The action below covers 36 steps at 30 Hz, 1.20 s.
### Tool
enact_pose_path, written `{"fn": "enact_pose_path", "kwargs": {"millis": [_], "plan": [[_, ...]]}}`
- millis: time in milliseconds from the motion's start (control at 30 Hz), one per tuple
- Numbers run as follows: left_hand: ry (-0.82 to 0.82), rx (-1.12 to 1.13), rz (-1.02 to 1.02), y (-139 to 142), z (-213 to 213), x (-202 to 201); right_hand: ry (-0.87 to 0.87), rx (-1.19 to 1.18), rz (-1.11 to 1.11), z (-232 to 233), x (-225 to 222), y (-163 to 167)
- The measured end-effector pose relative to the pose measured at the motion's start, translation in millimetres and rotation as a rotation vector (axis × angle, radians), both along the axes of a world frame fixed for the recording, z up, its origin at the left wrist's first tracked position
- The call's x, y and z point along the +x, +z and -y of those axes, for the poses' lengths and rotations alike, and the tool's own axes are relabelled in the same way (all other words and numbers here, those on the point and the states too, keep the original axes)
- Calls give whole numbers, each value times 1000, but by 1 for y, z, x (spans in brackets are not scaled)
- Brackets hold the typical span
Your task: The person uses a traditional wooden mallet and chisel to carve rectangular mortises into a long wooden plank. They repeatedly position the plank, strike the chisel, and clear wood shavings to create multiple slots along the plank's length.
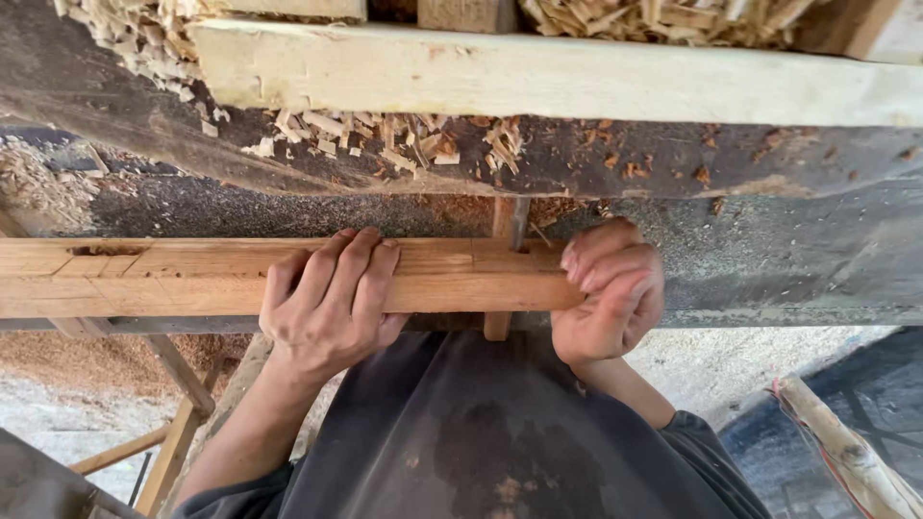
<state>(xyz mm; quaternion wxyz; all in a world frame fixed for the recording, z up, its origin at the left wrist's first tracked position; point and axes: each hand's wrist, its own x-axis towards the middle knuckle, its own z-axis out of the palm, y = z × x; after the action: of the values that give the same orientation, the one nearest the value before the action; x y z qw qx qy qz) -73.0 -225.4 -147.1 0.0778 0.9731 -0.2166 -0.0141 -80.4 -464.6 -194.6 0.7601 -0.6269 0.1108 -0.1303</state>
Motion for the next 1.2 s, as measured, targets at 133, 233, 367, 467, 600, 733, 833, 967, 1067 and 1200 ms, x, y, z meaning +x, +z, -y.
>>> {"fn": "enact_pose_path", "kwargs": {"millis": [133, 233, 367, 467, 600, 733, 833, 967, 1067, 1200], "plan": [[0, -13, 24, -3, 1, 3, 0, -12, 10, -2, 4, -1], [-8, -16, 41, -3, 2, 4, 5, -9, 3, -2, 6, -1], [-12, -4, 36, -4, 3, 5, -2, -25, 4, -2, 9, -2], [-4, -3, 24, -4, 4, 5, 1, -13, 5, -1, 10, -2], [-2, -6, 28, -5, 4, 6, 3, -5, 10, 0, 12, -3], [-3, -7, 20, -7, 3, 7, 13, -5, 14, 2, 14, -6], [3, 5, 19, -9, 2, 8, 13, -24, 20, 4, 14, -7], [14, 8, 32, -10, 1, 8, 10, 11, 28, 7, 13, -9], [29, 19, 38, -10, 1, 6, 8, -17, -3, 9, 11, -8], [22, 39, 50, -8, 2, 2, 17, 45, 38, 13, 9, -10]]}}
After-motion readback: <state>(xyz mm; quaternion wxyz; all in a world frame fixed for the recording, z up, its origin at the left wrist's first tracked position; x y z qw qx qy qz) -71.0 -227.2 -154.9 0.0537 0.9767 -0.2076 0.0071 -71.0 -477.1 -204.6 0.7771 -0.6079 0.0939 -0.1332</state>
